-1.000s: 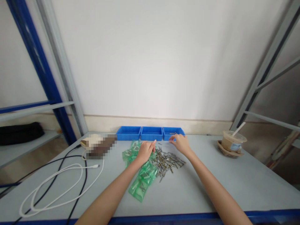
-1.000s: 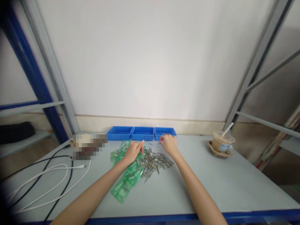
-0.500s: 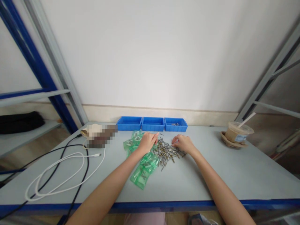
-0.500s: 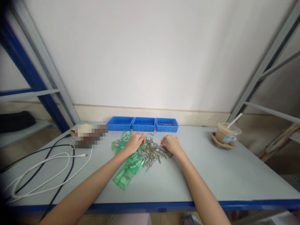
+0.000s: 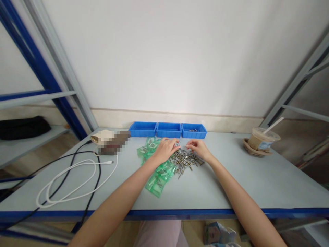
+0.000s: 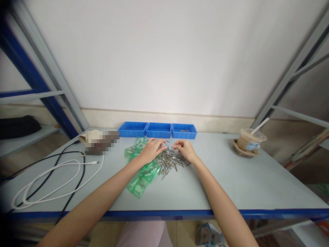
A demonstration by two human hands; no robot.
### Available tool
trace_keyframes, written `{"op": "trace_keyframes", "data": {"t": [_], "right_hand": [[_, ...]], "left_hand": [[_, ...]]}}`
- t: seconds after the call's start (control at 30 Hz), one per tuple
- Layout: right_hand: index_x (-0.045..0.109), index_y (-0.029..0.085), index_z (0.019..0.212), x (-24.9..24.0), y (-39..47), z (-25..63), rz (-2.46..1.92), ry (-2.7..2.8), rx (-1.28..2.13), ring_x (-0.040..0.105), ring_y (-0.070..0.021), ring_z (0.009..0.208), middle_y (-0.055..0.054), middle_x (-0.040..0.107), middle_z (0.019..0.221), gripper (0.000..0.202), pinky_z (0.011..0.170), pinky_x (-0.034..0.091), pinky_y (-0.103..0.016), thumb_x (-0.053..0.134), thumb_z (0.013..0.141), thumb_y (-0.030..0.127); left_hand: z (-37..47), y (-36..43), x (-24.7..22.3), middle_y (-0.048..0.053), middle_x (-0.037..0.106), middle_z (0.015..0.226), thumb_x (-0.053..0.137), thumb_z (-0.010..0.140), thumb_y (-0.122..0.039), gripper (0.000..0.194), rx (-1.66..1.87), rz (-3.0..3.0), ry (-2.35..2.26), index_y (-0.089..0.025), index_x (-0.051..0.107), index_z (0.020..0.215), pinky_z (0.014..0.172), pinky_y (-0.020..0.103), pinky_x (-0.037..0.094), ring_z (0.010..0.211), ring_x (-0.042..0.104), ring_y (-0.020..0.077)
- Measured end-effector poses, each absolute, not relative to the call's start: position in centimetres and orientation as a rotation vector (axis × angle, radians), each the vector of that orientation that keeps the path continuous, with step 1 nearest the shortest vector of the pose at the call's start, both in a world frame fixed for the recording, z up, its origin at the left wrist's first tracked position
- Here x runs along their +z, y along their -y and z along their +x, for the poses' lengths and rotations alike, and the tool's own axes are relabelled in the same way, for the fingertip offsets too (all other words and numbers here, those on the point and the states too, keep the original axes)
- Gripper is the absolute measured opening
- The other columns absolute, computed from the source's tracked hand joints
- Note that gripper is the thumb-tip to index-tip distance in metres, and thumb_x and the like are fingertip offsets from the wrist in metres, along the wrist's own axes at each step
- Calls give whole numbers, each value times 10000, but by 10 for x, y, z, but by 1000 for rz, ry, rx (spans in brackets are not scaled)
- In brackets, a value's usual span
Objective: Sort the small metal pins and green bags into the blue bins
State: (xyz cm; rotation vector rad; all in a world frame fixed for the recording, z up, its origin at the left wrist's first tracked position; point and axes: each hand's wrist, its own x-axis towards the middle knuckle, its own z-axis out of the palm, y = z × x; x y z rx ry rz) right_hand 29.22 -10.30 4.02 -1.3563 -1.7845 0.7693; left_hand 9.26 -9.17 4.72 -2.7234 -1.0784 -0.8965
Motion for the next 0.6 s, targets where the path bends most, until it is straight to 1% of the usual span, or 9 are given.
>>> {"op": "trace_keyframes", "data": {"t": [0.07, 0.17, 0.27, 0.33, 0.43, 0.53, 0.6], "right_hand": [[610, 145, 756, 39, 104, 286, -1219, 1754, 889, 487, -92, 476, -4, 620, 664, 212, 499, 403, -223, 585, 706, 350], [604, 147, 762, 39, 107, 278, -1150, 1752, 927, 468, -84, 480, 3, 607, 668, 245, 478, 390, -215, 603, 694, 383], [599, 147, 783, 41, 109, 277, -1115, 1751, 937, 500, -101, 539, -5, 608, 685, 261, 495, 403, -217, 593, 714, 399], [601, 149, 836, 44, 111, 278, -1077, 1794, 925, 531, -115, 598, -19, 625, 735, 273, 536, 422, -226, 577, 740, 403], [621, 170, 890, 50, 115, 282, -1086, 1959, 729, 562, -127, 672, -28, 657, 819, 234, 632, 424, -243, 580, 765, 363], [649, 201, 858, 56, 121, 282, -1194, 2118, 367, 574, -135, 679, -17, 676, 799, 151, 683, 389, -257, 566, 795, 311], [653, 211, 858, 59, 125, 281, -1240, 2168, 170, 575, -134, 658, -12, 681, 782, 151, 704, 366, -268, 542, 819, 307]], "left_hand": [[96, 95, 47, 25, 643, 798, 406, 905, -331, 222, -760, -2672, 931, -162, 544, 947, 849, 338, 327, 794, 582, 174], [98, 97, 47, 34, 642, 794, 368, 921, -260, 216, -627, -2617, 809, -160, 558, 898, 849, 341, 319, 783, 577, 171], [97, 96, 47, 25, 641, 768, 364, 922, -247, 227, -603, -2606, 768, -171, 574, 883, 849, 337, 314, 768, 572, 165], [95, 95, 47, 24, 645, 760, 376, 918, -248, 231, -612, -2605, 779, -172, 586, 859, 851, 341, 309, 774, 570, 167], [95, 95, 49, 27, 651, 753, 374, 920, -261, 251, -641, -2621, 827, -168, 594, 842, 841, 349, 312, 770, 571, 170], [97, 97, 49, 20, 637, 707, 335, 932, -270, 298, -655, -2666, 862, -161, 584, 811, 827, 340, 324, 740, 574, 163], [99, 97, 48, 13, 629, 700, 319, 937, -271, 301, -691, -2690, 891, -157, 568, 813, 824, 330, 332, 723, 576, 155]]}}
